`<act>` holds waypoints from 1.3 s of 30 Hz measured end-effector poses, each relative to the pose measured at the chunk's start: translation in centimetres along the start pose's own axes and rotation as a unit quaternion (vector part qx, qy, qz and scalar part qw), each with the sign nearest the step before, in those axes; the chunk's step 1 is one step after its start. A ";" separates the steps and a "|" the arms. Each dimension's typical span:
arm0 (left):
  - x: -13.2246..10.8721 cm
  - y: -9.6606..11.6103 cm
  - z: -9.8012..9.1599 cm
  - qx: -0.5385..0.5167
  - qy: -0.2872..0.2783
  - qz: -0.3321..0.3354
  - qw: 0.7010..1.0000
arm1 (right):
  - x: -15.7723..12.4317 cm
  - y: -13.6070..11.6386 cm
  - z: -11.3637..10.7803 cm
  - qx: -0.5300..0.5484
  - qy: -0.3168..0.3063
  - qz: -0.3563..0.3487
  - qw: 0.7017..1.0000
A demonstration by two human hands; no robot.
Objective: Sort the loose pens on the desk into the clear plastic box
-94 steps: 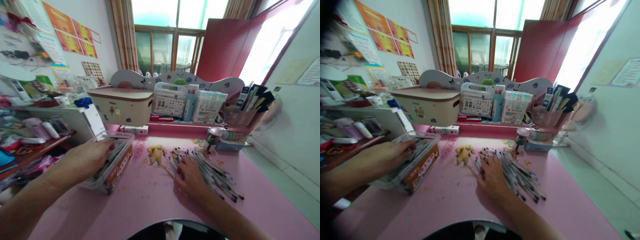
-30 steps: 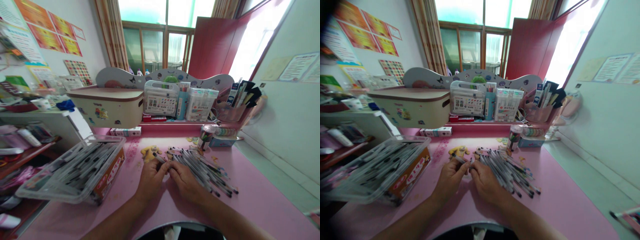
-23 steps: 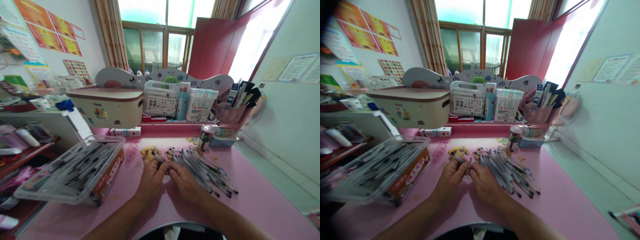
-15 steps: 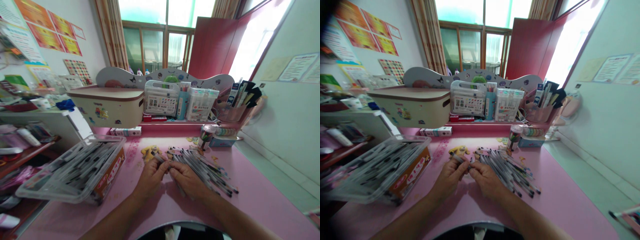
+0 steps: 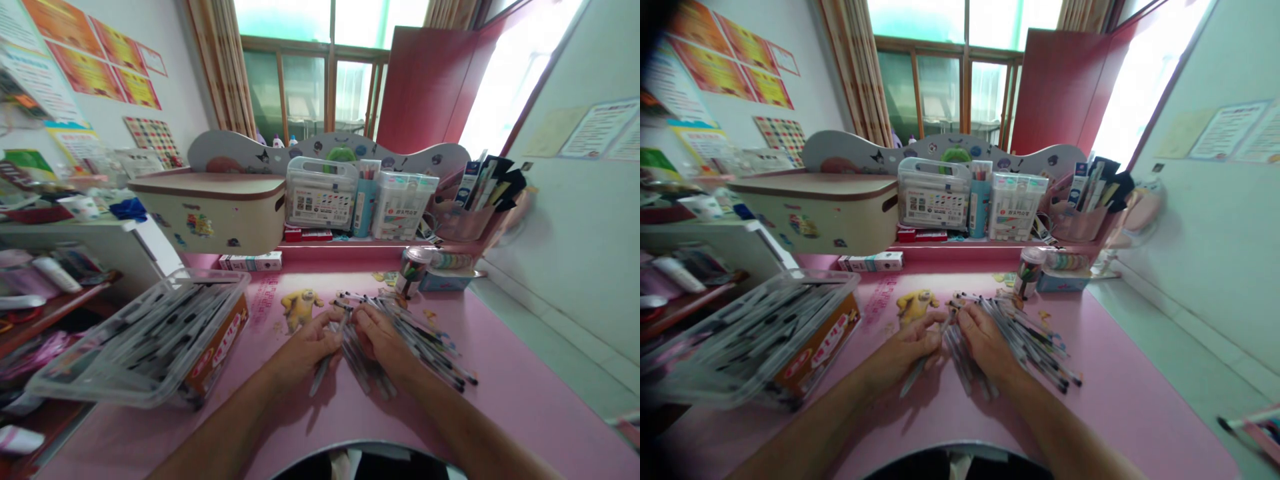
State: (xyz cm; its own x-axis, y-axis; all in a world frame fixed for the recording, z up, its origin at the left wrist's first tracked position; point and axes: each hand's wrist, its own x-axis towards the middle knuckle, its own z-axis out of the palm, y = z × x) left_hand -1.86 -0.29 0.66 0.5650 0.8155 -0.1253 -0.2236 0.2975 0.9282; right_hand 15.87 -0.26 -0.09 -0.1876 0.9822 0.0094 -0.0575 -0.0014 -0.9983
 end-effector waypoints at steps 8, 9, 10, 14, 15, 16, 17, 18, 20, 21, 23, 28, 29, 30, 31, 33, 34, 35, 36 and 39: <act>0.2 0.1 -0.5 -0.096 0.024 -0.019 0.995 | 0.3 0.4 -0.1 0.067 -0.025 0.075 0.995; 0.2 0.2 -0.3 -0.126 0.036 -0.005 0.991 | 0.4 0.4 -0.1 0.089 -0.013 0.079 0.993; 0.2 0.2 -0.1 -0.148 0.043 0.006 0.988 | 0.4 0.5 -0.1 0.107 -0.001 0.081 0.991; 0.0 -0.1 0.7 -0.158 0.073 0.044 0.984 | 0.5 0.6 0.0 0.116 0.024 0.083 0.989; 0.0 -0.2 0.7 -0.149 0.094 0.056 0.983 | 0.4 0.6 0.1 0.108 0.022 0.085 0.990; 0.1 -0.4 0.7 -0.141 0.120 0.067 0.980 | 0.4 0.5 0.2 0.099 0.017 0.084 0.991; 0.2 -0.6 0.6 -0.134 0.144 0.075 0.978 | 0.3 0.5 0.3 0.090 0.009 0.083 0.992; 0.3 -0.7 0.6 -0.128 0.161 0.077 0.976 | 0.2 0.5 0.4 0.083 0.001 0.079 0.993; 0.6 -0.9 0.4 -0.123 0.176 0.073 0.974 | 0.0 0.5 0.6 0.070 -0.008 0.068 0.995; 0.8 -1.0 0.3 -0.124 0.178 0.071 0.974 | -0.1 0.5 0.6 0.060 -0.009 0.061 0.996; 1.0 -1.0 0.2 -0.131 0.182 0.079 0.971 | -0.2 0.6 0.7 0.035 0.000 0.046 0.998; 1.0 -0.9 0.1 -0.146 0.195 0.068 0.967 | -0.2 0.6 1.0 0.058 0.017 -0.007 0.998; 1.0 -0.8 0.1 -0.147 0.196 0.065 0.967 | -0.2 0.5 1.0 0.070 0.015 -0.006 0.997; 1.0 -0.8 0.1 -0.147 0.197 0.064 0.967 | -0.2 0.5 1.0 0.075 0.013 0.005 0.997; 1.0 -0.8 0.1 -0.147 0.198 0.068 0.967 | -0.2 0.5 1.0 0.071 0.011 0.021 0.997; 0.9 -0.8 0.1 -0.143 0.199 0.077 0.966 | -0.2 0.5 0.9 0.046 0.005 0.050 0.998; 0.9 -0.8 0.2 -0.141 0.201 0.081 0.966 | -0.2 0.5 0.8 0.034 0.001 0.056 0.998; 0.9 -0.8 0.2 -0.139 0.204 0.083 0.966 | -0.2 0.6 0.8 0.028 -0.003 0.057 0.998; 0.9 -0.8 0.2 -0.138 0.207 0.083 0.965 | -0.2 0.6 0.8 0.029 -0.006 0.054 0.998; 0.8 -0.8 0.2 -0.137 0.211 0.074 0.965 | -0.3 0.5 1.0 0.069 -0.002 0.039 0.997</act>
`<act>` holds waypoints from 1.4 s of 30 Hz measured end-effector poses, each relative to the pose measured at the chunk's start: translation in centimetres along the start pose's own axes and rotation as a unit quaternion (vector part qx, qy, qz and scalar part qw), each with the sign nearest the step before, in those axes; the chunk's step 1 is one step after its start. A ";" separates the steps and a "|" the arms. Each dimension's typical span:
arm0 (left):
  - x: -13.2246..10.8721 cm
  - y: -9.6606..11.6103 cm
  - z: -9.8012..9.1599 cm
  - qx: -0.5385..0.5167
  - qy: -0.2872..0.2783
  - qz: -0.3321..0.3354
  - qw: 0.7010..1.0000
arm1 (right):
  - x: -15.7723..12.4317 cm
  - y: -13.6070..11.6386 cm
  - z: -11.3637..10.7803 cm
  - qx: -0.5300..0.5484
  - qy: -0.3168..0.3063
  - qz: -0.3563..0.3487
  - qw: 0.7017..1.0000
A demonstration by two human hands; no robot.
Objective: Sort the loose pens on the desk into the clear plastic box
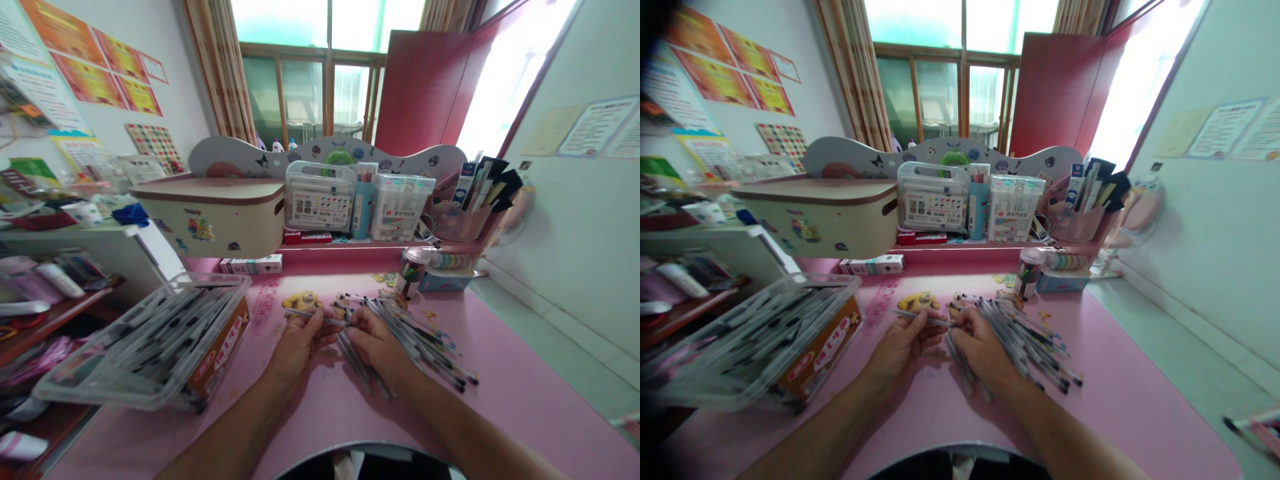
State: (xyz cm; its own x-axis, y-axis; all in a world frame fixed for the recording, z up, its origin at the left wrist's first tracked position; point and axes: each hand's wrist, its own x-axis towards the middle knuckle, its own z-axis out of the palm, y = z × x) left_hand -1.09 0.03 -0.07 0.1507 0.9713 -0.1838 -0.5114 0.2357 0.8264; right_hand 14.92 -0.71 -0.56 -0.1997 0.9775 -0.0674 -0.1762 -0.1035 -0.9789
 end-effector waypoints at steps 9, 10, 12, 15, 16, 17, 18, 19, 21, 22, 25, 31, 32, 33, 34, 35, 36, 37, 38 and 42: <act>0.1 -0.2 -0.2 0.007 -0.003 0.014 1.000 | 0.0 -0.1 -0.1 -0.065 -0.001 0.002 0.998; 0.2 -0.2 -0.2 0.005 0.000 0.010 1.000 | 0.0 -0.1 -0.1 -0.054 -0.002 -0.002 0.999; 0.3 -0.1 -0.2 0.001 0.001 0.004 1.000 | -0.1 -0.1 0.0 -0.021 -0.005 -0.004 1.000; 0.3 0.0 -0.3 0.000 -0.001 0.001 1.000 | -0.1 -0.2 0.2 -0.003 -0.010 0.014 1.000; 0.3 0.0 -0.3 0.000 0.001 0.001 1.000 | -0.1 -0.1 0.2 -0.013 -0.012 0.021 1.000; 0.3 0.0 -0.3 0.001 0.003 -0.001 1.000 | -0.1 -0.1 0.2 -0.027 -0.014 0.026 0.999; 0.2 -0.1 -0.3 0.003 0.005 -0.005 1.000 | -0.1 0.0 0.1 -0.039 -0.018 0.028 0.999; 0.1 -0.1 -0.2 0.004 0.008 -0.007 1.000 | -0.1 0.1 0.1 -0.046 -0.021 0.027 0.998; -0.1 -0.1 -0.1 0.003 0.012 -0.009 1.000 | 0.0 0.2 0.1 -0.038 -0.019 0.022 0.999; -0.2 -0.1 -0.1 0.003 0.013 -0.009 1.000 | 0.1 0.2 0.1 -0.025 -0.014 0.019 0.999; -0.1 -0.1 -0.1 0.006 0.016 -0.009 1.000 | 0.2 0.2 0.1 0.009 -0.009 0.023 1.000; 0.3 0.0 -0.2 -0.001 0.021 0.009 1.000 | 0.2 0.4 -0.1 -0.062 -0.022 0.023 0.998; 0.3 0.0 -0.3 -0.001 0.021 0.007 1.000 | 0.2 0.3 -0.1 -0.071 -0.017 0.010 0.997; 0.3 0.0 -0.3 0.000 0.022 0.004 1.000 | 0.2 0.3 -0.1 -0.076 -0.008 -0.003 0.997; 0.4 -0.1 -0.4 -0.001 0.025 0.004 1.000 | 0.2 0.2 0.0 -0.078 0.003 -0.017 0.997; 0.5 -0.1 -0.5 -0.001 0.030 0.006 1.000 | 0.2 0.2 0.0 -0.076 0.013 -0.026 0.997; 0.6 -0.1 -0.5 -0.003 0.036 0.011 0.999 | 0.2 0.1 0.0 -0.068 0.019 -0.028 0.997; 0.7 -0.1 -0.6 -0.007 0.042 0.018 0.999 | 0.1 0.1 0.0 -0.052 0.019 -0.020 0.998; 0.8 -0.1 -0.6 -0.010 0.047 0.024 0.999 | 0.1 0.1 0.0 -0.029 0.014 -0.002 0.999; 0.7 0.0 -0.5 -0.002 0.054 0.023 0.998 | -0.1 0.0 -0.1 0.105 -0.056 0.103 0.988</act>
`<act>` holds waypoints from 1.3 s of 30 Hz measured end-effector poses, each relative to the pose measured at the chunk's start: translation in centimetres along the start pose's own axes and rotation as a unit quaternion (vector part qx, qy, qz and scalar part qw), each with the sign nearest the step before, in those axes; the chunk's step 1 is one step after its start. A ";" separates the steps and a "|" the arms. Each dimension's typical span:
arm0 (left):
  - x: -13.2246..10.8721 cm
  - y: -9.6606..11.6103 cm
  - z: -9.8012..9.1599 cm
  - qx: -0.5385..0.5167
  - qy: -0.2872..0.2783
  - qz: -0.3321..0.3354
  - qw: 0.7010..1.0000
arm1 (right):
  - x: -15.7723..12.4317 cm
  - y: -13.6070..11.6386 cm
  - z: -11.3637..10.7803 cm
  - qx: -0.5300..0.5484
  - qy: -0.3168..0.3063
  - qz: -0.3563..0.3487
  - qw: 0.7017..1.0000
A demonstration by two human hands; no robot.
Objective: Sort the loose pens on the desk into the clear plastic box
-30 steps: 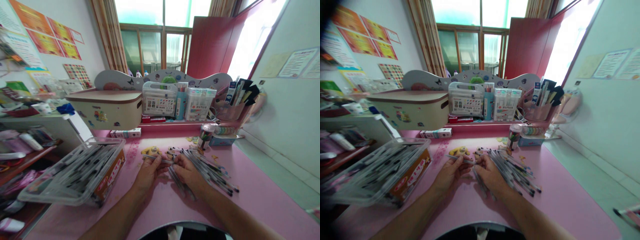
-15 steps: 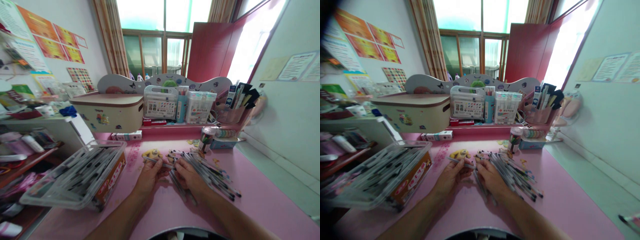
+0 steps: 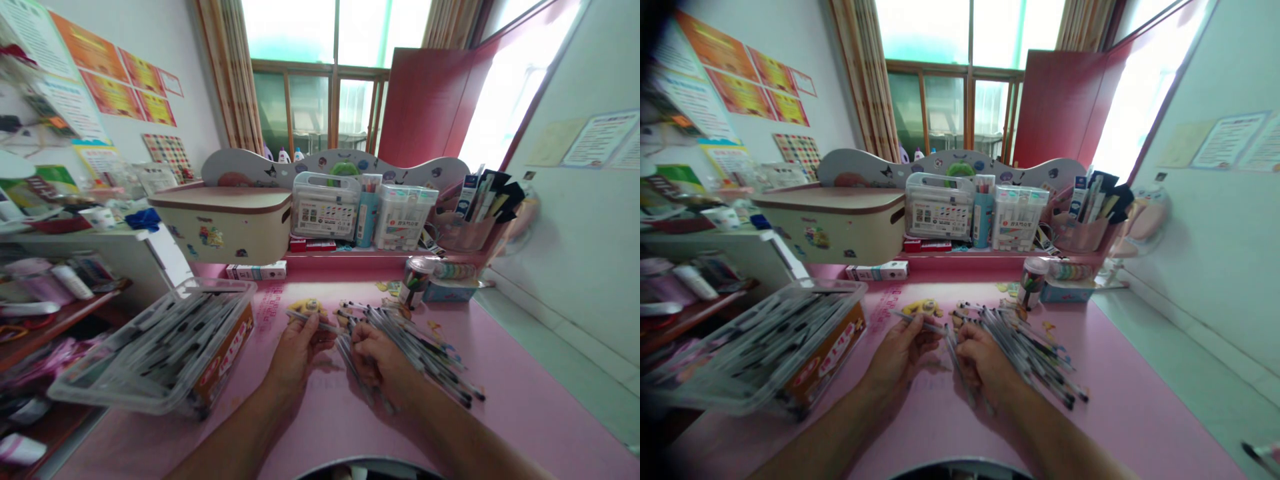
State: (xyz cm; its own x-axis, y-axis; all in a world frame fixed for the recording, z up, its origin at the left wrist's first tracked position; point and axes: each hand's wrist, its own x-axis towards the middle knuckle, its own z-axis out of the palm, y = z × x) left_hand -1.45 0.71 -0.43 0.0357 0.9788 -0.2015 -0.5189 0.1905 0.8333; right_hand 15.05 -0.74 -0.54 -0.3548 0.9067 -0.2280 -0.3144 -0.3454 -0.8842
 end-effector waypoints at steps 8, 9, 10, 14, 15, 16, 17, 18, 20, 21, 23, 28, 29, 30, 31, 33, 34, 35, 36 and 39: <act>-1.5 -0.3 0.5 0.080 -0.019 0.013 0.997 | -0.3 -0.3 0.1 0.059 -0.038 0.089 0.993; -1.5 -0.3 0.5 0.078 -0.018 0.010 0.997 | -0.2 -0.1 0.1 0.033 -0.031 0.088 0.995; -1.5 -0.3 0.5 0.076 -0.019 0.007 0.997 | -0.2 0.0 0.1 0.007 -0.029 0.083 0.996; -1.0 0.0 0.3 0.055 -0.031 0.028 0.998 | -0.3 0.2 0.1 -0.076 -0.033 0.063 0.995; -0.7 0.2 0.2 0.043 -0.029 0.037 0.998 | -0.4 0.1 0.1 -0.097 -0.035 0.065 0.993; -0.5 0.4 0.1 0.029 -0.023 0.046 0.998 | -0.6 0.0 0.1 -0.118 -0.040 0.068 0.990; -0.2 0.6 0.0 0.013 -0.013 0.054 0.998 | -0.7 -0.2 0.1 -0.137 -0.049 0.075 0.987; 0.1 0.8 -0.1 -0.007 0.001 0.059 0.998 | -0.8 -0.3 0.0 -0.152 -0.062 0.086 0.983; 0.7 1.2 -0.5 -0.056 0.040 0.054 0.996 | -1.1 -0.6 -0.2 -0.171 -0.088 0.115 0.975; 1.0 1.4 -0.7 -0.084 0.063 0.042 0.994 | -1.2 -0.7 -0.3 -0.177 -0.099 0.129 0.971; 1.7 1.7 -1.1 -0.138 0.108 0.006 0.985 | -1.2 -0.9 -0.5 -0.181 -0.123 0.154 0.964; 2.1 1.8 -1.5 -0.166 0.162 -0.002 0.973 | -1.0 -1.2 -0.6 -0.121 -0.139 0.110 0.977; 1.8 1.6 -1.2 -0.148 0.144 0.008 0.979 | -0.9 -1.2 -0.5 -0.105 -0.129 0.082 0.983; 1.3 1.2 -0.9 -0.126 0.112 0.011 0.986 | -0.8 -1.1 -0.4 -0.092 -0.117 0.055 0.987; 0.8 0.7 -0.5 -0.103 0.068 0.002 0.992 | -0.7 -1.0 -0.3 -0.086 -0.104 0.033 0.990; -0.3 -0.4 0.3 -0.074 -0.038 -0.039 0.996 | -0.6 -0.7 -0.1 -0.096 -0.084 0.018 0.992; -0.7 -1.0 0.7 -0.066 -0.084 -0.062 0.992 | -0.6 -0.5 0.0 -0.109 -0.080 0.024 0.991; -1.1 -1.5 1.0 -0.059 -0.115 -0.079 0.989 | -0.6 -0.4 0.1 -0.124 -0.080 0.034 0.988; -1.4 -1.8 1.2 -0.051 -0.126 -0.087 0.987 | -0.6 -0.3 0.2 -0.140 -0.082 0.043 0.986; -1.3 -2.0 1.2 -0.040 -0.055 -0.060 0.996 | -0.6 -0.1 0.2 -0.178 -0.070 0.032 0.981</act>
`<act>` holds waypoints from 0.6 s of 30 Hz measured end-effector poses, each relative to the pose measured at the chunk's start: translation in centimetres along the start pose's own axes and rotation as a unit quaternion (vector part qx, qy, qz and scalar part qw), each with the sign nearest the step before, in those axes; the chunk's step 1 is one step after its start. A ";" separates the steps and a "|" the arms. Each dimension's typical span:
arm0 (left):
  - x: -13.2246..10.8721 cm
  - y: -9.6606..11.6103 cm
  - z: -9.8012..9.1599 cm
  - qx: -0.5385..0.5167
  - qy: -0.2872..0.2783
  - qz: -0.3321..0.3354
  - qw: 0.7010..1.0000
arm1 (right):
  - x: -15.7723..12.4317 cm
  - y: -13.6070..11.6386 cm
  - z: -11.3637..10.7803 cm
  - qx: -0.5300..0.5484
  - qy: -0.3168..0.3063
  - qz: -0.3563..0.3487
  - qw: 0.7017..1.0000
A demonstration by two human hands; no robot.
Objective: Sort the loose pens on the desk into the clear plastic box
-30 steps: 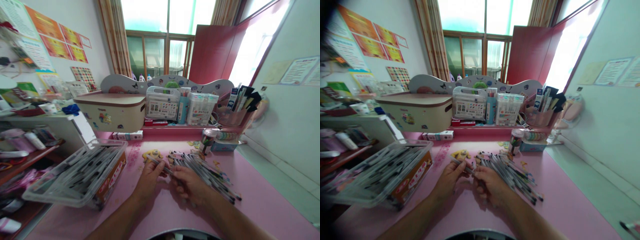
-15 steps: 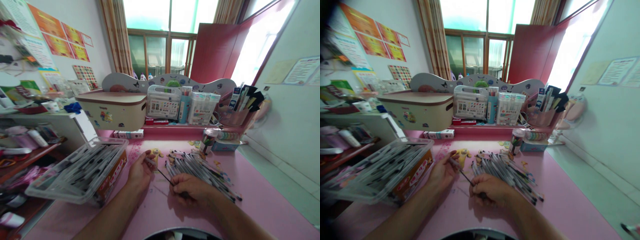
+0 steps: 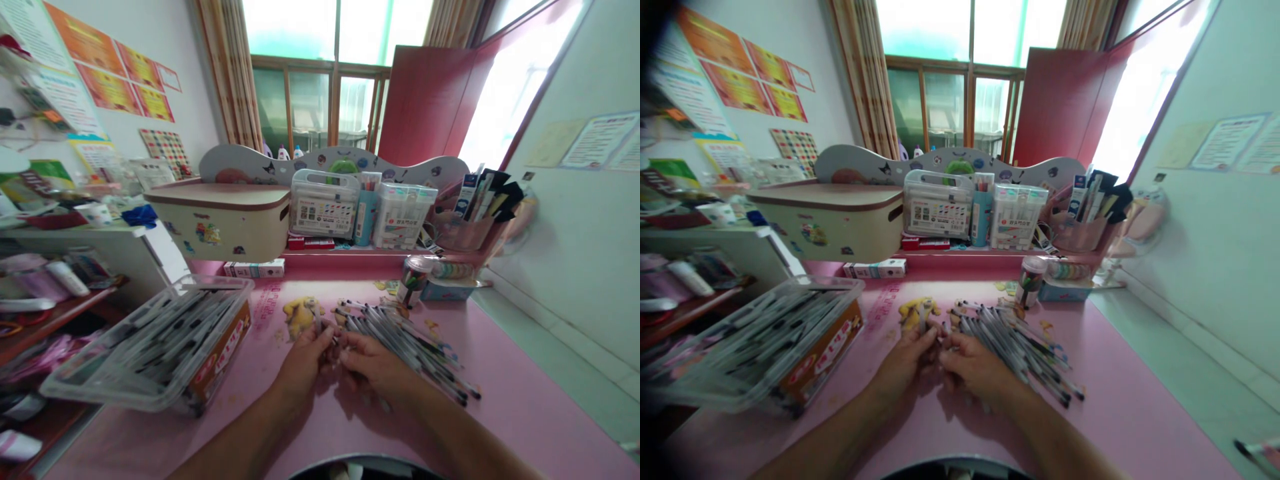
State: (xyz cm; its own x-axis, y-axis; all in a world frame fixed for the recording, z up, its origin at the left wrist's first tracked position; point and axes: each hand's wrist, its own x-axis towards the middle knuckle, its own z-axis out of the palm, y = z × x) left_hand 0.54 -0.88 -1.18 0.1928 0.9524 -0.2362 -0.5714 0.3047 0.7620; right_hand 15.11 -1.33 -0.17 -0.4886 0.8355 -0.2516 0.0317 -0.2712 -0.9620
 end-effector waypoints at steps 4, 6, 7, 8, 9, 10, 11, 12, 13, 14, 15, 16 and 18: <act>0.5 1.4 -0.5 -0.064 0.076 -0.040 0.994 | -0.1 -0.3 -0.1 -0.101 0.124 -0.107 0.981; 0.5 1.7 -0.5 -0.092 0.069 -0.126 0.985 | -0.2 -0.4 -0.1 -0.180 0.206 -0.192 0.942; 0.4 1.7 -0.3 -0.106 0.064 -0.156 0.980 | -0.2 -0.4 -0.1 -0.213 0.238 -0.232 0.919; 0.3 1.5 -0.1 -0.120 0.060 -0.174 0.976 | -0.2 -0.4 0.0 -0.241 0.259 -0.264 0.898; 0.2 1.3 0.1 -0.136 0.054 -0.181 0.973 | -0.2 -0.3 0.1 -0.262 0.271 -0.292 0.879; 0.0 1.1 0.4 -0.152 0.045 -0.183 0.970 | -0.2 -0.1 0.2 -0.278 0.277 -0.317 0.863; -0.2 0.8 0.7 -0.166 0.033 -0.185 0.968 | -0.2 0.1 0.4 -0.291 0.277 -0.337 0.851; -0.4 0.6 1.0 -0.176 0.021 -0.191 0.965 | -0.2 0.3 0.5 -0.304 0.274 -0.351 0.842; -0.5 0.4 1.2 -0.184 0.013 -0.196 0.963 | -0.2 0.6 0.6 -0.317 0.270 -0.358 0.836; -0.7 0.2 1.4 -0.192 0.012 -0.195 0.962 | -0.2 0.8 0.7 -0.331 0.266 -0.361 0.830; -0.7 0.0 1.5 -0.199 0.018 -0.189 0.961 | -0.1 1.1 0.7 -0.348 0.262 -0.360 0.825; -0.8 -0.2 1.5 -0.205 0.027 -0.181 0.961 | -0.1 1.3 0.8 -0.369 0.256 -0.358 0.818; -0.7 -0.5 1.5 -0.217 0.040 -0.161 0.962 | 0.1 1.6 0.7 -0.419 0.242 -0.365 0.796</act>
State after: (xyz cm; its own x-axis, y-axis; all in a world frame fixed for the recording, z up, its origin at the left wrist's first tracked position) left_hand 1.88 -1.72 -0.52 0.3635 0.8006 -0.4764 -0.7749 0.5437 0.3223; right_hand 14.50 -1.97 -1.70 -0.2574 0.7660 0.5890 0.5622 0.6145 -0.5535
